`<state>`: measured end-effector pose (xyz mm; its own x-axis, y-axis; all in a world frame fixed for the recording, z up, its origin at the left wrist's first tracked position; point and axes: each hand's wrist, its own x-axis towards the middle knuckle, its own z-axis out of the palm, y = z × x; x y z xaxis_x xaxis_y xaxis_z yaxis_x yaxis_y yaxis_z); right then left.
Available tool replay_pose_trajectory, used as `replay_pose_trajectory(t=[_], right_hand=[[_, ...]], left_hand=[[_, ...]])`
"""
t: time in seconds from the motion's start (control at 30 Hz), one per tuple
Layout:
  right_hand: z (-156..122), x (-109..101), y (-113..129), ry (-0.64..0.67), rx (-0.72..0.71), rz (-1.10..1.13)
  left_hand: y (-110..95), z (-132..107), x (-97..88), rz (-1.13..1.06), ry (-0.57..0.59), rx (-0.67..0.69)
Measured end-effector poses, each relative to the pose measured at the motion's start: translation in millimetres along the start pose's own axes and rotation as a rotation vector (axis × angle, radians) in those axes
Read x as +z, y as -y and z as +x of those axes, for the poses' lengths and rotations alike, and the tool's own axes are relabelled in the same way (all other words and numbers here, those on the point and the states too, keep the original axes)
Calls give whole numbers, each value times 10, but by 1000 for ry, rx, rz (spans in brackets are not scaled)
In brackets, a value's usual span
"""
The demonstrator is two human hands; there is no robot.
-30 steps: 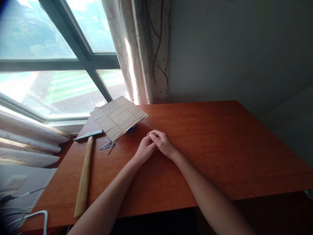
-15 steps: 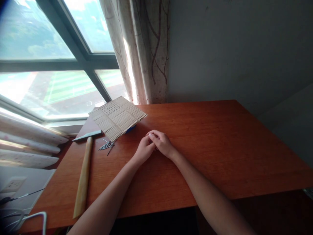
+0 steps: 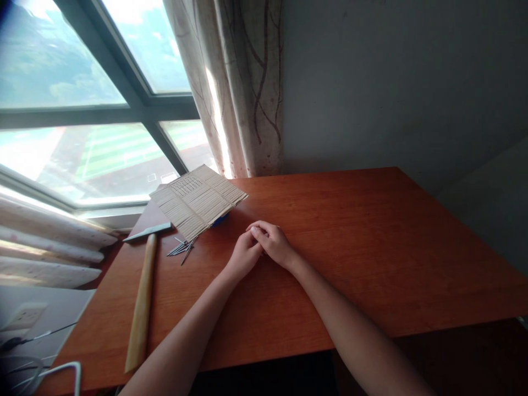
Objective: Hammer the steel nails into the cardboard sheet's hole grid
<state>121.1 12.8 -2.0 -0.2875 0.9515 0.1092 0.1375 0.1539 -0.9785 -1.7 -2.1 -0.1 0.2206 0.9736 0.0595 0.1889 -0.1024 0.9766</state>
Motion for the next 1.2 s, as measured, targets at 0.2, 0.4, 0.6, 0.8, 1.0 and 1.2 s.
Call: replay_pose_trajectory(t=[0.2,0.4,0.6,0.8,1.0,1.2], right_hand=[[3,-4,-10,-5,-23,-13],[6,-2,-3,-6,-34,-23],[-8,2,20,-8,-35,-30],[-2,3,6,-4,-33,-41],[1,2,7,-12,-54,-47],[-5,1,16,-12,-69,-58]], left_hand=[[12,-7,6,12,-4,30],[43,0,7,21,-5,47],[15,-2,1,32,-5,32],[-7,2,2,57,-13,23],[9,3,0,76,-14,33],[14,1,3,59,-14,51]])
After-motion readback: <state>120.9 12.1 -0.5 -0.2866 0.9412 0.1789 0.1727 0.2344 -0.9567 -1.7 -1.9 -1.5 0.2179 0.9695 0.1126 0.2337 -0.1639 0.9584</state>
